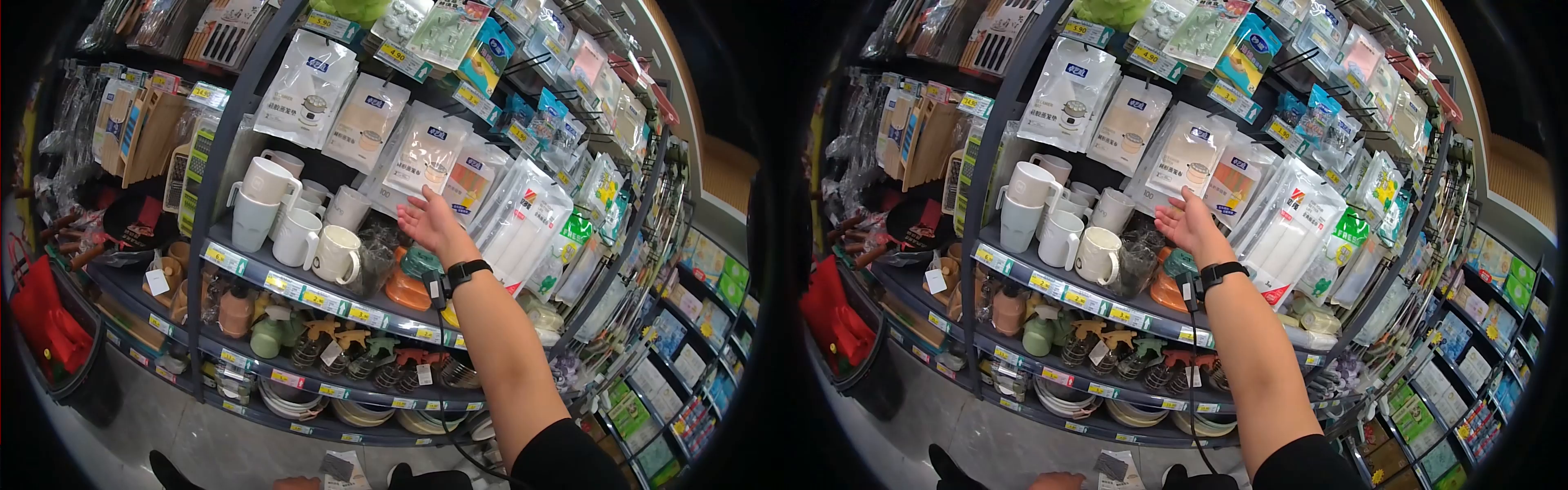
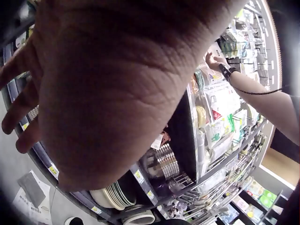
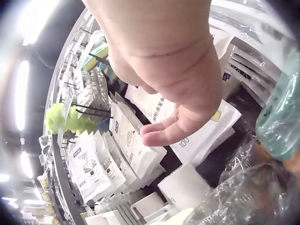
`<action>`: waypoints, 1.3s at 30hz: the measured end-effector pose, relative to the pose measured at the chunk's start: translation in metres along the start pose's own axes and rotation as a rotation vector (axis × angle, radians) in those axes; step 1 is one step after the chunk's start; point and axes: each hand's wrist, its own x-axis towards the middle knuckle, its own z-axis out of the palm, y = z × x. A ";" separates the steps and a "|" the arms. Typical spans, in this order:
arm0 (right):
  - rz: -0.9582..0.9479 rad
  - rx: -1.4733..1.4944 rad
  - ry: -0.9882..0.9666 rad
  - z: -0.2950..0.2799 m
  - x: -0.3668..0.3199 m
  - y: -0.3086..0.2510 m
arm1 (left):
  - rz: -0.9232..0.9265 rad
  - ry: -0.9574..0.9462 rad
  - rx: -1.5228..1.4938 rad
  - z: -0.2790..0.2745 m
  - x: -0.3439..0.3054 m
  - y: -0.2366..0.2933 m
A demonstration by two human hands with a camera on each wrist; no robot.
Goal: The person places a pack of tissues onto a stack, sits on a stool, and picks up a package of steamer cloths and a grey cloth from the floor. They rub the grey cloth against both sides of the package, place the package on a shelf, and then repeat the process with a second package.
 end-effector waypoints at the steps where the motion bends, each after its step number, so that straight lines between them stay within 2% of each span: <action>1: -0.027 -0.008 0.021 -0.004 -0.002 0.001 | -0.006 -0.008 -0.001 0.001 0.000 0.001; 4: -0.107 -0.028 0.136 -0.007 -0.001 0.002 | 0.053 0.000 0.018 0.027 0.025 -0.008; 7: -0.412 -0.351 0.657 0.027 -0.011 0.000 | 0.079 -0.009 0.023 0.030 0.030 -0.010; 9: -0.501 -0.441 0.731 0.000 0.026 -0.001 | 0.092 0.021 0.020 0.035 0.031 -0.014; 11: -0.563 -0.581 0.765 -0.006 0.035 -0.005 | 0.074 0.025 0.022 0.026 0.027 -0.012; 14: -0.549 -0.587 0.640 -0.015 0.035 -0.008 | 0.018 -0.010 0.030 0.006 0.014 -0.003; 17: -0.813 -0.655 0.576 -0.004 0.027 -0.003 | 0.004 -0.012 0.023 -0.002 0.011 0.002; 20: -0.677 -0.662 0.594 0.041 -0.021 0.000 | 0.006 -0.002 0.029 0.003 0.015 0.002; 23: -0.650 -0.681 0.411 0.028 0.002 -0.001 | 0.014 -0.017 0.040 0.004 0.015 0.004; 26: -0.713 -0.766 0.418 0.023 0.018 -0.005 | 0.026 -0.028 0.039 0.009 0.019 0.008; 29: -0.688 -0.423 0.291 0.030 0.002 -0.010 | 0.051 -0.001 0.019 0.024 0.026 -0.001; 32: -0.692 -0.373 0.309 0.035 -0.030 -0.022 | 0.065 0.022 0.030 0.031 0.035 -0.004; 39: -0.744 -0.264 0.061 0.038 -0.125 -0.041 | 0.072 0.034 0.035 0.020 0.020 0.003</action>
